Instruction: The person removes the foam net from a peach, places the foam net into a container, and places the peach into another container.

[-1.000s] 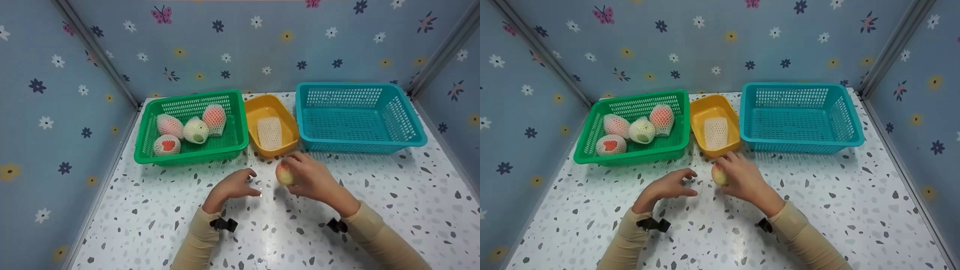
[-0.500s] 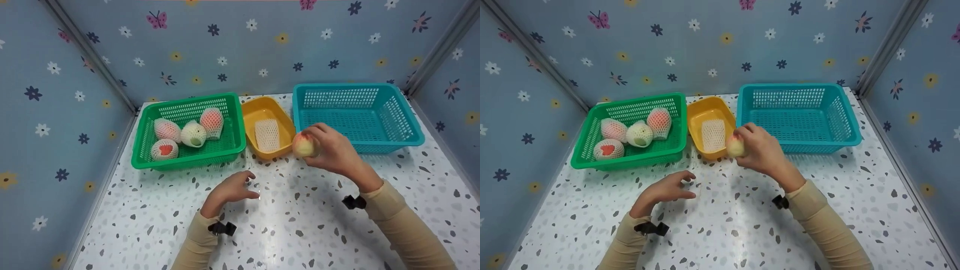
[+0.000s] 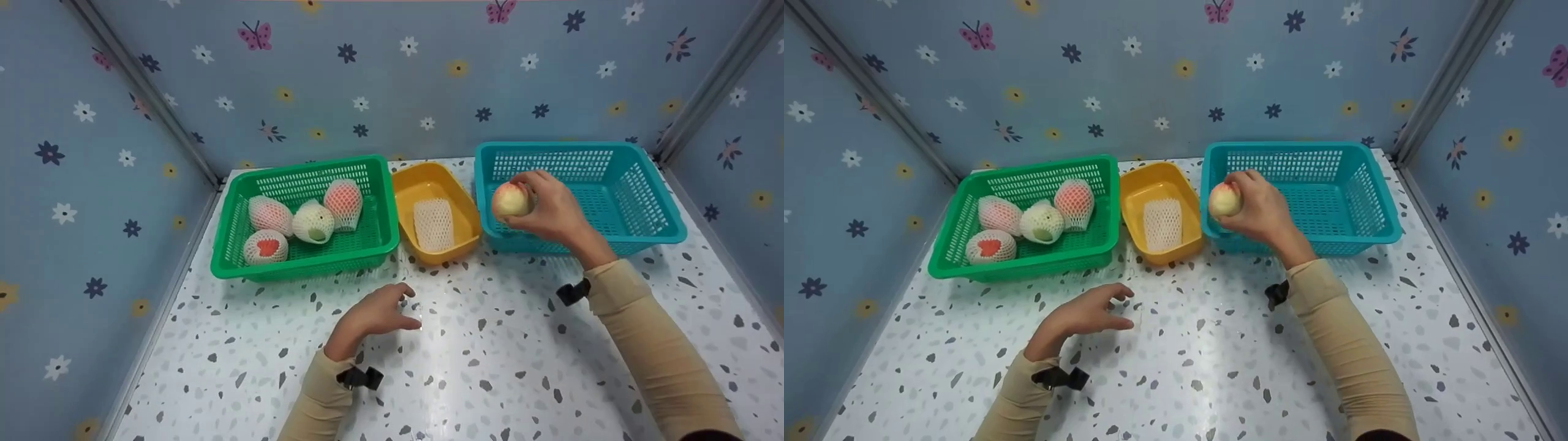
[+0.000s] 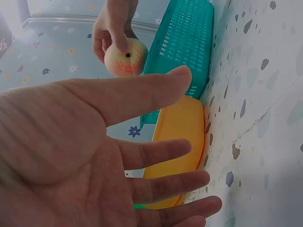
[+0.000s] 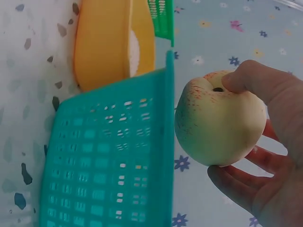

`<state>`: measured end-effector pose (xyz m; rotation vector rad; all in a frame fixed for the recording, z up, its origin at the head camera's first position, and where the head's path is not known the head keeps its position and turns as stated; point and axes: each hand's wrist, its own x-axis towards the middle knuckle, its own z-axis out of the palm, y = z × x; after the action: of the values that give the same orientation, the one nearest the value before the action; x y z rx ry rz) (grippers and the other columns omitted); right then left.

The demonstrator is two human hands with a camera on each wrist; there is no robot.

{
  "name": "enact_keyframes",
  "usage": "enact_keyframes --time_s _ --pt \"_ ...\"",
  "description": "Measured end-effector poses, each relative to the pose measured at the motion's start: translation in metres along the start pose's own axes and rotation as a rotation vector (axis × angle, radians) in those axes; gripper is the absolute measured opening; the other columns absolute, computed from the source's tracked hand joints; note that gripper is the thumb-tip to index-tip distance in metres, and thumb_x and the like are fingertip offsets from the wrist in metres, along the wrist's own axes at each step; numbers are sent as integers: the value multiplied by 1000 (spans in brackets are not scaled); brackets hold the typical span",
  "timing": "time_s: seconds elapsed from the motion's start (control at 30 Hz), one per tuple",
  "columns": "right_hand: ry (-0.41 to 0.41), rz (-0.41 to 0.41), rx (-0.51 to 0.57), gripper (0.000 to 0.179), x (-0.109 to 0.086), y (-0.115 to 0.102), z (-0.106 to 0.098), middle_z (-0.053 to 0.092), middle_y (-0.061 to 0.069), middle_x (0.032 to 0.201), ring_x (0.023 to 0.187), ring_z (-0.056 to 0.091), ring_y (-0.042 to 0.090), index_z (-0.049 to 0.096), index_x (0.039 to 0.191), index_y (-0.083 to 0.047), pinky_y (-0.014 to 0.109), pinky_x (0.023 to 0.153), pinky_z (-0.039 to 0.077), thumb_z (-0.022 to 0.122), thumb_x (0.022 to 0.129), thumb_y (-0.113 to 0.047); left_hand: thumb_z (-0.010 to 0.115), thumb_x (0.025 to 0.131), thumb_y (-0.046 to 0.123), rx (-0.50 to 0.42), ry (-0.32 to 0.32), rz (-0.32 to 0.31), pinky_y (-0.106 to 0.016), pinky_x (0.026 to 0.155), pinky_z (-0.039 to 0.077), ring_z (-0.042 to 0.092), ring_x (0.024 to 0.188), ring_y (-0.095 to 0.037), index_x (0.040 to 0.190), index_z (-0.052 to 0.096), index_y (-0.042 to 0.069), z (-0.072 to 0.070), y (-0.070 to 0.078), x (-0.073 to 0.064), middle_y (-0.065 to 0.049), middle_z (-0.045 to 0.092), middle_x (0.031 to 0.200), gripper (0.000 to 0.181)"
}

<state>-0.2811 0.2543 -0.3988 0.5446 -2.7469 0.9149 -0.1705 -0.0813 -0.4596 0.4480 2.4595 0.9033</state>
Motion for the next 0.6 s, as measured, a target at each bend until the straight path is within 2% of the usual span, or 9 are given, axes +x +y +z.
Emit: enact_keyframes --time_s 0.3,0.6 --pt "-53 102 30 61 12 28 10 51 11 123 104 51 31 56 125 -12 53 82 47 86 73 -28 78 82 29 25 1 1 -44 91 44 56 106 -26 127 56 3 2 -2 3 -13 60 117 56" --pt "-68 87 17 59 15 52 21 53 15 122 102 52 33 57 123 -7 54 80 46 86 73 -20 78 82 29 25 -12 -9 -43 93 43 55 109 -26 127 56 5 7 -3 5 -12 60 118 56"
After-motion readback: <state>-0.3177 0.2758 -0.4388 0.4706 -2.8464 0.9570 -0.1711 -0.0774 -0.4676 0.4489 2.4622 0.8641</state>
